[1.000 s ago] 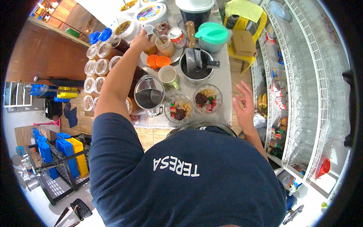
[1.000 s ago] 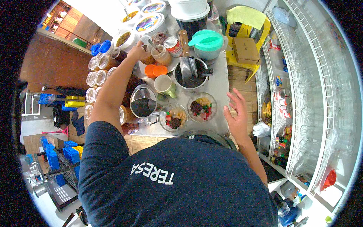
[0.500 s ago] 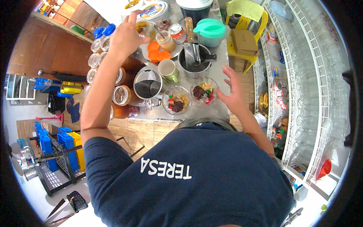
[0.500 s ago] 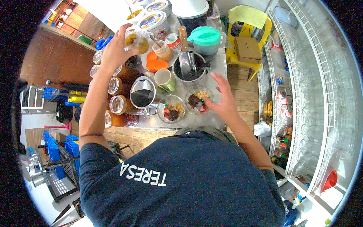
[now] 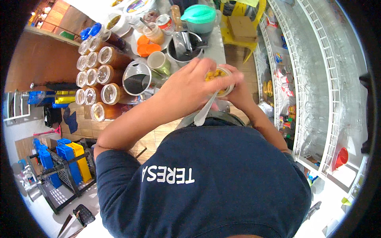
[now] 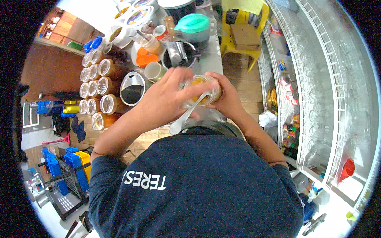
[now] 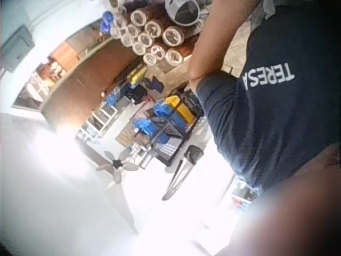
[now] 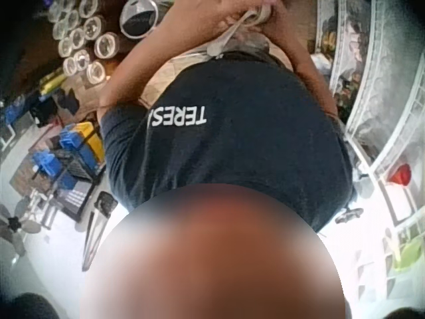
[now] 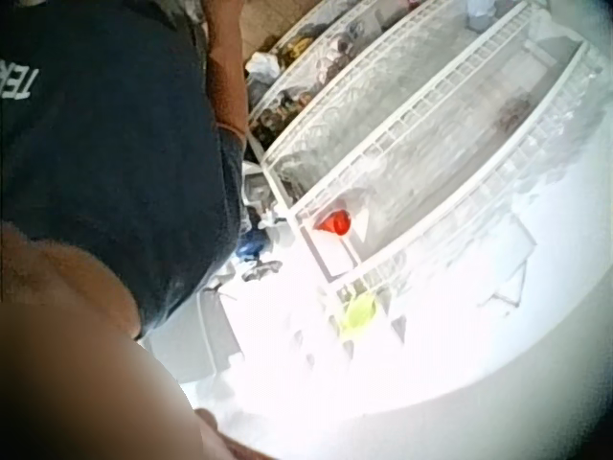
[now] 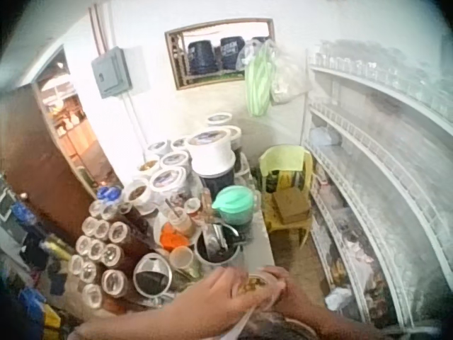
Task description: The person scoops colorful jellies and other toppings from multiple containers into two clear plastic cups using a spoon. They then retrieve a plate and a green plastic bag from a refrigerator, place the bag on the plate, and begin opening it.
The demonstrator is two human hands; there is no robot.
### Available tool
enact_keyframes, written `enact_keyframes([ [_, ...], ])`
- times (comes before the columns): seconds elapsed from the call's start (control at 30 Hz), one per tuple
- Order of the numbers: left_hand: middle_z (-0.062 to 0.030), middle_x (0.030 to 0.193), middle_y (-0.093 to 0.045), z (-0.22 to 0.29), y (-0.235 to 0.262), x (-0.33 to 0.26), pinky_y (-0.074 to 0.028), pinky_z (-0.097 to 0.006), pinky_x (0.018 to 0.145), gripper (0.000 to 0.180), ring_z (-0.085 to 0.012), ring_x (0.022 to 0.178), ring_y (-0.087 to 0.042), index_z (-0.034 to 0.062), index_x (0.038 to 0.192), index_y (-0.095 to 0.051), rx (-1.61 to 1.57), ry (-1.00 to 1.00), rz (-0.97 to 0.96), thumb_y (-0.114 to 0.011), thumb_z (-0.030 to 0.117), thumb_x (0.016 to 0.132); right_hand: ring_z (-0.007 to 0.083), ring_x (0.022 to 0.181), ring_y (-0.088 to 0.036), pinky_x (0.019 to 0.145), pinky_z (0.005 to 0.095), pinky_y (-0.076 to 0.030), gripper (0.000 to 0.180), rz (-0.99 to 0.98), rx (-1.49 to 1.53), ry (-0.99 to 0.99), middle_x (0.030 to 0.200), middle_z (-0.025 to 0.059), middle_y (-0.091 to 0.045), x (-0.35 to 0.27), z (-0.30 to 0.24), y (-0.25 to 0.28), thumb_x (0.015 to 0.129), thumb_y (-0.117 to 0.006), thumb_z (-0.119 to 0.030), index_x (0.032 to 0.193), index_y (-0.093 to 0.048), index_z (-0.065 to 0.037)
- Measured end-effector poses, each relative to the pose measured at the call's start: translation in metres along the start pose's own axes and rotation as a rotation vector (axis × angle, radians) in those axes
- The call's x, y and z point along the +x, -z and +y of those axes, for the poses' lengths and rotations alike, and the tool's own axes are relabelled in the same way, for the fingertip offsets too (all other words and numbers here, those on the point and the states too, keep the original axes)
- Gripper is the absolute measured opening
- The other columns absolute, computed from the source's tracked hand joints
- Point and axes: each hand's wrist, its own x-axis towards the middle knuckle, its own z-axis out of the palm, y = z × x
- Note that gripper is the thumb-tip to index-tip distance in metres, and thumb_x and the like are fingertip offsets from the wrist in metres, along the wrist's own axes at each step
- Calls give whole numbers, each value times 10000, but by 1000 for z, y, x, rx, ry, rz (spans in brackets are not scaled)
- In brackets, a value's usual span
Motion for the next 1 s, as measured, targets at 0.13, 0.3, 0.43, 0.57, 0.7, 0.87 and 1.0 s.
enact_keyframes([
  [0.13, -19, 816, -601, -7, -24, -17, -482, -345, 671, 243, -216, 783, -602, 140, 1034, -641, -260, -201, -95, -652, 265, 826, 251, 1159, -533, 991, 343, -436, 858, 13, 12, -51, 1236, 92, -542, -19, 16, 12, 510, -849, 19, 1276, -475, -87],
  [0.3, -60, 753, -587, -2, -63, -45, -467, -299, 669, 287, -164, 697, -570, 49, 925, -606, -863, 428, 114, -449, 275, 1004, 232, 1188, -505, 1019, 342, -408, 837, 13, -135, -101, 1248, 82, -528, -32, 27, 16, 556, -829, 1, 1297, -452, -94],
  [0.43, -79, 788, -599, 9, -95, -53, -475, -287, 715, 383, -162, 747, -585, 8, 902, -616, -1158, 666, 328, -407, 306, 1022, 216, 1190, -501, 1021, 335, -404, 825, 25, -179, -184, 1249, 71, -525, -36, 35, 13, 590, -828, -17, 1312, -436, -95],
  [0.57, -79, 848, -622, 2, -97, -61, -480, -293, 735, 321, -166, 781, -603, 24, 918, -627, -622, 358, 380, -455, 281, 1004, 245, 1181, -511, 1018, 345, -409, 823, 12, -82, -120, 1245, 84, -531, -34, 45, 12, 570, -832, -17, 1295, -452, -91],
  [0.7, -82, 792, -620, 12, -100, -64, -492, -311, 699, 367, -155, 733, -598, 17, 915, -618, -867, 603, 225, -438, 321, 1011, 290, 1174, -517, 1015, 359, -412, 832, 17, -89, -86, 1236, 106, -537, -31, 52, 6, 526, -839, -13, 1268, -472, -91],
  [0.87, -83, 714, -610, 14, -107, -60, -481, -285, 637, 447, -153, 647, -571, 5, 910, -585, -1272, 877, 564, -364, 375, 1029, 233, 1190, -503, 1026, 343, -405, 865, -6, -83, -88, 1259, 79, -509, -31, 55, -3, 544, -849, -3, 1303, -441, -79],
  [1.0, -93, 740, -627, 13, -106, -64, -487, -287, 647, 456, -154, 660, -584, 2, 925, -582, -1322, 973, 664, -346, 376, 1033, 237, 1199, -496, 1025, 345, -405, 879, -12, -67, -72, 1277, 87, -492, -30, 56, -8, 541, -850, -5, 1310, -430, -76],
])
